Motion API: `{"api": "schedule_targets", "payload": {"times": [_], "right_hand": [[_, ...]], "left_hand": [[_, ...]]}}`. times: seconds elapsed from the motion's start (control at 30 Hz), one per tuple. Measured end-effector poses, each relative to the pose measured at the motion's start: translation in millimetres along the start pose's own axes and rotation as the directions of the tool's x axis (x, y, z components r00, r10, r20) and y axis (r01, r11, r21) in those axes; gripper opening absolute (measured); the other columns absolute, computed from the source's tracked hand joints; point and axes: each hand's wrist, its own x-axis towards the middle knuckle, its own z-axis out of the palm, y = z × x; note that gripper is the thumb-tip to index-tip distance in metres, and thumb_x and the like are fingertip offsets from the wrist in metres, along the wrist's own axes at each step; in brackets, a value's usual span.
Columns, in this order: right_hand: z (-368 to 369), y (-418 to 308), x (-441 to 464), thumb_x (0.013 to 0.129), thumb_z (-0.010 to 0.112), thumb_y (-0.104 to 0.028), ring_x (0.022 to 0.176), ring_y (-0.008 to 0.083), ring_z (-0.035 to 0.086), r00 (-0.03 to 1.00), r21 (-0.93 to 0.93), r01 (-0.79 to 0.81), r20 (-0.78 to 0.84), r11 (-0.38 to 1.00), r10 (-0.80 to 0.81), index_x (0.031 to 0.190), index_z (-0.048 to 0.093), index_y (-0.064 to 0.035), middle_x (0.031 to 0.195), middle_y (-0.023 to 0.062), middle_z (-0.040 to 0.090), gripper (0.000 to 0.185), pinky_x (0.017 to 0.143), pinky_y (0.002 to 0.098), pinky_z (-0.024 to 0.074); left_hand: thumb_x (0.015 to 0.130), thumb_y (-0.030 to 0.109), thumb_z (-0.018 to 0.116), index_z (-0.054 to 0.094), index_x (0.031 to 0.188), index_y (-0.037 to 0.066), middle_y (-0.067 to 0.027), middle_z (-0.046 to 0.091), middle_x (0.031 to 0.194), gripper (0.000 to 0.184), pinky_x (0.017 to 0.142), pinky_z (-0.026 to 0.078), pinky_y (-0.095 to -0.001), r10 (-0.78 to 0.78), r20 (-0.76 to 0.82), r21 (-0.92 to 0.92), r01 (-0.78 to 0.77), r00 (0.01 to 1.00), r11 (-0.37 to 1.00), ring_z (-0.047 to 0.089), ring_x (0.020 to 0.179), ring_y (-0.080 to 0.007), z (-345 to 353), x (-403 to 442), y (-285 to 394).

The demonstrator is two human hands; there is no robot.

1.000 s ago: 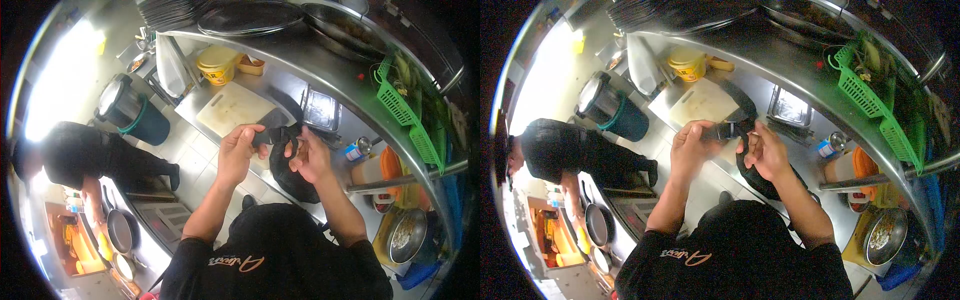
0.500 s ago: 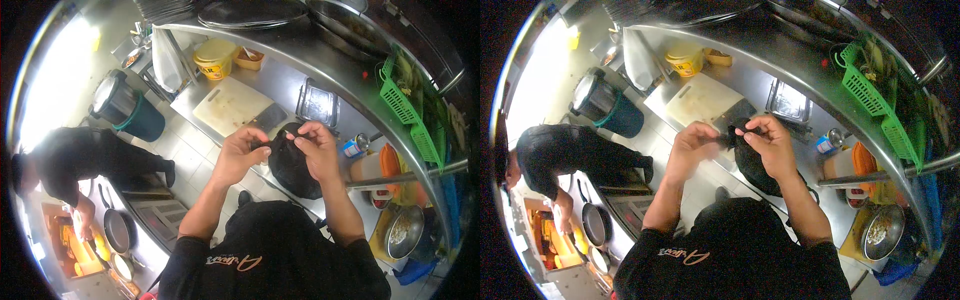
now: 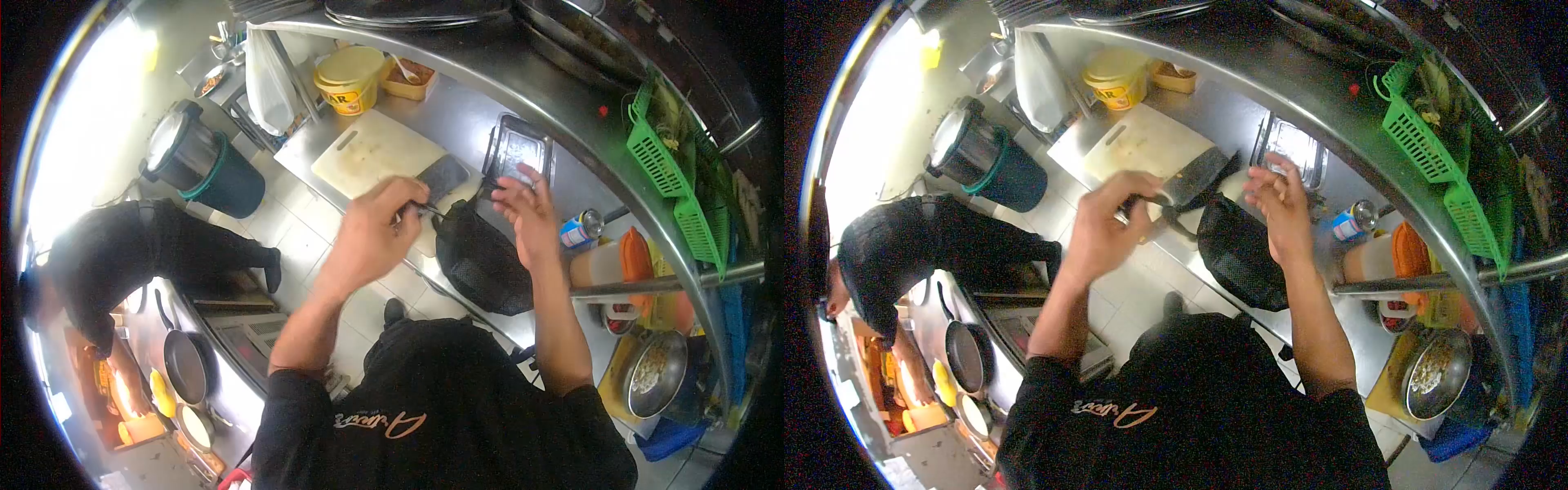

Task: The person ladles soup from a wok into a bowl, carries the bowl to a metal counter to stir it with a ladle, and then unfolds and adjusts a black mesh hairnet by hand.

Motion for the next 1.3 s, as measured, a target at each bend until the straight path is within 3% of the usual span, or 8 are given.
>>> {"api": "schedule_targets", "payload": {"times": [0.13, 0.23, 0.43, 0.57, 0.63, 0.77, 1.0, 1.3], "right_hand": [[-21, 23, 1, 0.085, 0.055, -0.006, 0.121, 0.0252, 0.047, 0.859, -0.566, 0.321, 0.511, 0.759, 0.018, 0.132, 0.043, -0.0088, 0.129, 0.0118, 0.051, 0.049, 0.103, 0.0343, 0.0352], [-14, 51, -3, 0.083, 0.055, -0.006, 0.129, 0.0281, 0.037, 0.885, -0.785, 0.386, 0.464, 0.484, 0.046, 0.132, 0.044, -0.0114, 0.137, 0.0114, 0.042, 0.051, 0.108, 0.0376, 0.0274], [-17, 111, 32, 0.080, 0.061, -0.009, 0.116, 0.0307, 0.047, 0.878, -0.762, 0.475, 0.439, 0.440, -0.189, 0.115, 0.056, -0.0117, 0.121, 0.0117, 0.054, 0.035, 0.099, 0.0386, 0.0359], [-9, 113, 48, 0.079, 0.060, -0.006, 0.098, 0.0302, 0.055, 0.852, -0.715, 0.521, 0.466, 0.465, -0.239, 0.095, 0.063, -0.0067, 0.097, 0.0096, 0.063, 0.016, 0.087, 0.0385, 0.0418], [-7, 112, 55, 0.079, 0.060, -0.006, 0.094, 0.0308, 0.055, 0.854, -0.683, 0.502, 0.486, 0.530, -0.183, 0.094, 0.063, -0.0062, 0.094, 0.0104, 0.063, 0.015, 0.085, 0.0385, 0.0422], [2, 108, 55, 0.080, 0.058, -0.008, 0.089, 0.0315, 0.055, 0.830, -0.643, 0.501, 0.545, 0.579, -0.114, 0.091, 0.063, -0.0047, 0.091, 0.0113, 0.062, 0.012, 0.083, 0.0390, 0.0426], [11, 108, 60, 0.079, 0.063, -0.012, 0.079, 0.0287, 0.055, 0.715, -0.608, 0.652, 0.692, 0.452, -0.101, 0.087, 0.065, -0.0029, 0.081, 0.0117, 0.061, 0.012, 0.073, 0.0386, 0.0434], [21, 85, 51, 0.078, 0.063, -0.020, 0.083, 0.0286, 0.060, 0.724, -0.656, 0.557, 0.684, 0.510, 0.089, 0.085, 0.068, -0.0053, 0.081, 0.0126, 0.064, 0.017, 0.074, 0.0362, 0.0460]], "left_hand": [[0.066, -0.013, 0.054, 0.053, 0.077, 0.000, -0.0114, 0.059, 0.093, 0.016, 0.067, 0.048, -0.0283, 0.313, -0.020, 0.128, -0.308, 0.950, 0.943, 0.060, 0.077, -0.0200, -39, 19, 9], [0.062, -0.015, 0.053, 0.052, 0.074, -0.001, -0.0090, 0.055, 0.093, 0.017, 0.064, 0.047, -0.0258, 0.271, -0.052, 0.166, -0.259, 0.961, 0.952, 0.057, 0.076, -0.0165, -60, 16, 19], [0.058, -0.009, 0.054, 0.047, 0.071, 0.003, -0.0084, 0.053, 0.083, 0.019, 0.070, 0.041, -0.0272, -0.040, 0.140, -0.013, 0.042, 0.989, 0.999, 0.051, 0.078, -0.0183, -90, -43, -25], [0.066, 0.009, 0.070, 0.061, 0.098, 0.001, -0.0113, 0.061, 0.098, 0.033, 0.078, 0.045, -0.0318, -0.534, 0.452, 0.334, 0.420, 0.714, 0.844, 0.059, 0.090, -0.0219, -97, -92, -67], [0.069, 0.021, 0.073, 0.059, 0.111, 0.003, -0.0157, 0.061, 0.110, 0.048, 0.088, 0.045, -0.0363, -0.456, 0.343, 0.484, 0.262, 0.821, 0.835, 0.059, 0.101, -0.0295, -66, -103, -76], [0.073, 0.027, 0.072, 0.056, 0.117, 0.004, -0.0203, 0.057, 0.115, 0.052, 0.091, 0.044, -0.0379, -0.376, 0.080, 0.062, 0.371, 0.923, 0.926, 0.056, 0.107, -0.0339, 38, -64, -69], [0.077, 0.010, 0.067, 0.059, 0.103, 0.000, -0.0171, 0.065, 0.078, 0.029, 0.065, 0.049, -0.0323, -0.353, -0.130, 0.044, 0.361, 0.927, 0.932, 0.064, 0.068, -0.0255, 101, -34, -110], [0.074, 0.010, 0.068, 0.063, 0.087, 0.000, -0.0084, 0.061, 0.070, 0.016, 0.062, 0.045, -0.0285, -0.441, 0.209, -0.207, 0.480, 0.873, 0.852, 0.057, 0.065, -0.0159, 63, -51, -136]]}}
